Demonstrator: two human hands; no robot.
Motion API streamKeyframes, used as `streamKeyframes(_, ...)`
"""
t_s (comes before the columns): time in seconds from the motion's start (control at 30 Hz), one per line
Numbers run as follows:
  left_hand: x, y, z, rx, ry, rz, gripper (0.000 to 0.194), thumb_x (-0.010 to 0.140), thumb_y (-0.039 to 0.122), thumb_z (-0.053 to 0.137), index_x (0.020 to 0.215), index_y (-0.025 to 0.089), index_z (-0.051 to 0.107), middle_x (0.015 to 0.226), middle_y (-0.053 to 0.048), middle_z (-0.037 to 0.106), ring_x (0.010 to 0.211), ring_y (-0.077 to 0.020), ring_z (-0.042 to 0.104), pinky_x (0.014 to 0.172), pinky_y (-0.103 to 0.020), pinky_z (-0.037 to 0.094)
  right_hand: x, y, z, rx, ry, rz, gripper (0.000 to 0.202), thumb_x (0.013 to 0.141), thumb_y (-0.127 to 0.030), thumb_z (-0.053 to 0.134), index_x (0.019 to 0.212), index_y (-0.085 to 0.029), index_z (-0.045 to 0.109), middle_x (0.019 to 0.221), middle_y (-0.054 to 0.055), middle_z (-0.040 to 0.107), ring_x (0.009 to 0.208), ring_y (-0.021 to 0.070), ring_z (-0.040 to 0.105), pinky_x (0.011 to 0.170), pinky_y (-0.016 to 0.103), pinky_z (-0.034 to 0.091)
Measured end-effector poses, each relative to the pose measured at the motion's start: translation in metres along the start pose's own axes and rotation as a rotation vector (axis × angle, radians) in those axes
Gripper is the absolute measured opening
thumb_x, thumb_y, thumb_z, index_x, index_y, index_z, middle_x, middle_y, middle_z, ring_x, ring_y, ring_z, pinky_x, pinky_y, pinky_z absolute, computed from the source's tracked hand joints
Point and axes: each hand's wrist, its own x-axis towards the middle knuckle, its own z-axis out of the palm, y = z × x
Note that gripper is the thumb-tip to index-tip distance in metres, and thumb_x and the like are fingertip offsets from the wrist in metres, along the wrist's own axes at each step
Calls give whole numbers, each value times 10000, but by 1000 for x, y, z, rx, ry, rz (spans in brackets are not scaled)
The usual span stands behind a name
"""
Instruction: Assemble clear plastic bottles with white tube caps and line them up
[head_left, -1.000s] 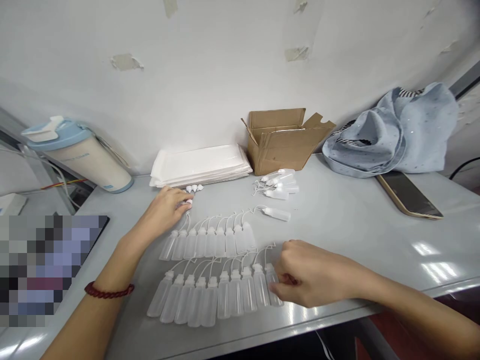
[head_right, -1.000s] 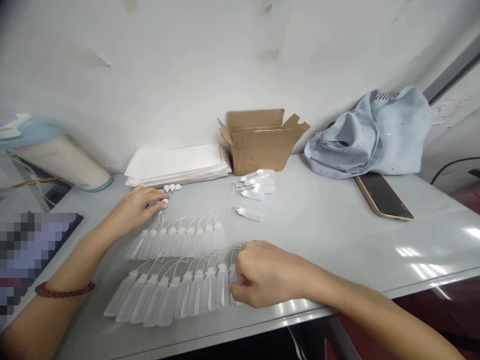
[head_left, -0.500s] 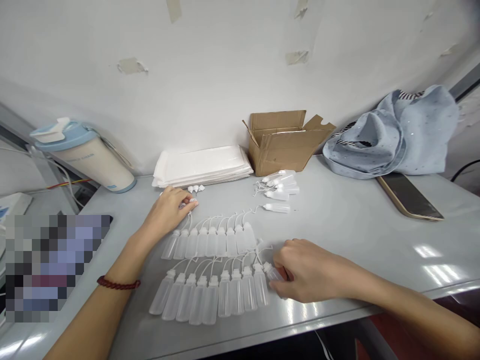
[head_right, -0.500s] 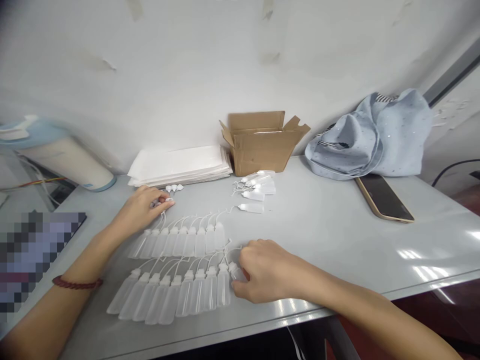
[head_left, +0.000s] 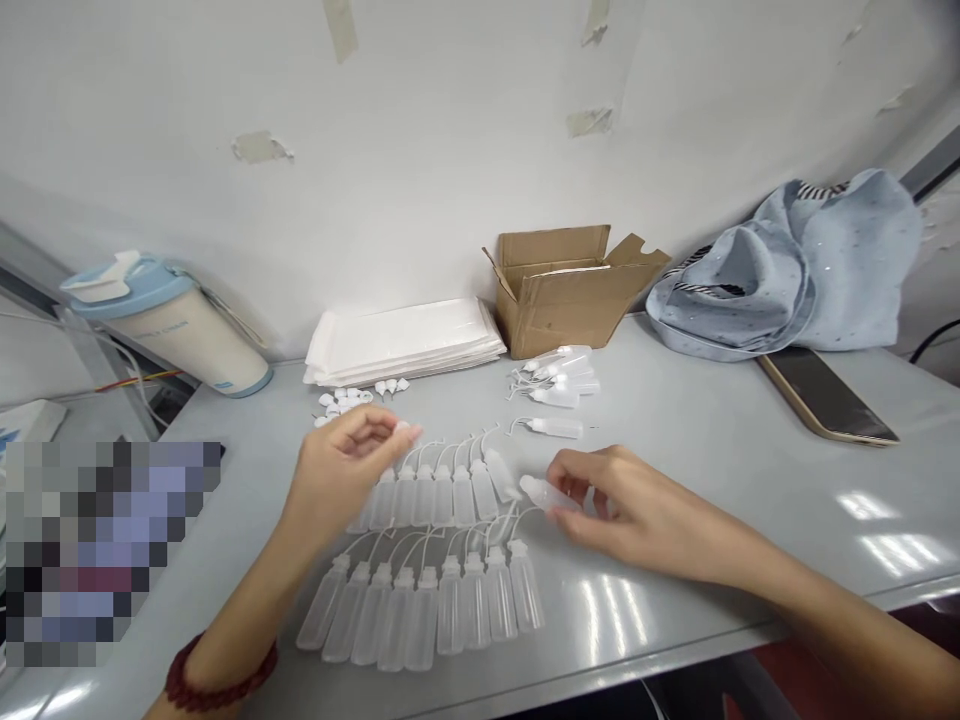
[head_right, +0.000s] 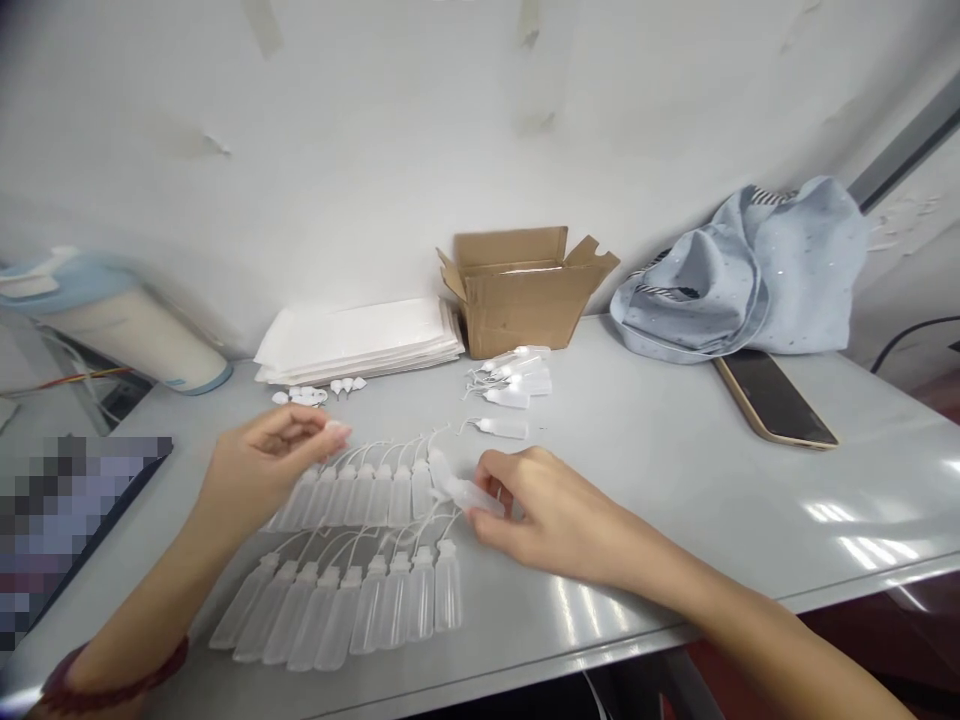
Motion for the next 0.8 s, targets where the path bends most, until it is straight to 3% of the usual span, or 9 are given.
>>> streamKeyframes(0.13, -17, 18, 10, -147, -307, 24, 191, 730, 393, 709, 735, 210, 654, 663, 16, 632, 614, -132, 585, 555, -222, 470, 3, 1, 3, 160, 53, -63, 127, 867, -271, 546, 864, -158, 603, 772, 17, 625, 647, 127, 549, 579, 235, 421)
streamKeyframes(0.3, -20, 18, 14, -163, -408, -32, 198, 772, 412, 669, 811, 219, 654, 702, 16, 620, 656, -138, 579, 597, -234, 472, 3, 3, 7, 236, 60, -71, 175, 882, -321, 550, 908, -162, 618, 825, 23, 618, 682, 126, 565, 580, 227, 447)
streamKeyframes(0.47, -25, 16, 18, 1, -544, 8, 213, 916, 339, 418, 854, 221, 583, 584, 48, 506, 518, -121, 465, 496, -231, 373, 6, 4, 10, 252, 82, -86, 170, 872, -322, 570, 876, -158, 615, 817, 28, 621, 682, 126, 553, 615, 241, 463)
streamKeyframes(0.53, -29, 16, 21, 113, -572, 94, 250, 941, 308, 335, 854, 223, 554, 558, 55, 467, 476, -123, 410, 479, -242, 329, 7, 4, 11, 250, 80, -94, 167, 869, -318, 575, 872, -156, 612, 822, 30, 624, 684, 125, 550, 616, 239, 462)
streamKeyframes(0.7, -37, 13, 31, 298, -546, 368, 173, 893, 359, 484, 948, 212, 557, 852, -17, 629, 645, -159, 540, 611, -287, 399, 8, 5, 13, 231, 86, -86, 149, 866, -299, 571, 879, -155, 607, 830, 31, 627, 679, 121, 549, 577, 222, 449)
streamKeyframes(0.8, -38, 8, 35, 346, -527, 465, 160, 898, 289, 457, 958, 207, 581, 855, -34, 635, 691, -172, 561, 623, -284, 405, 9, 6, 14, 227, 92, -87, 164, 871, -315, 564, 886, -158, 610, 821, 30, 636, 676, 123, 557, 571, 225, 448)
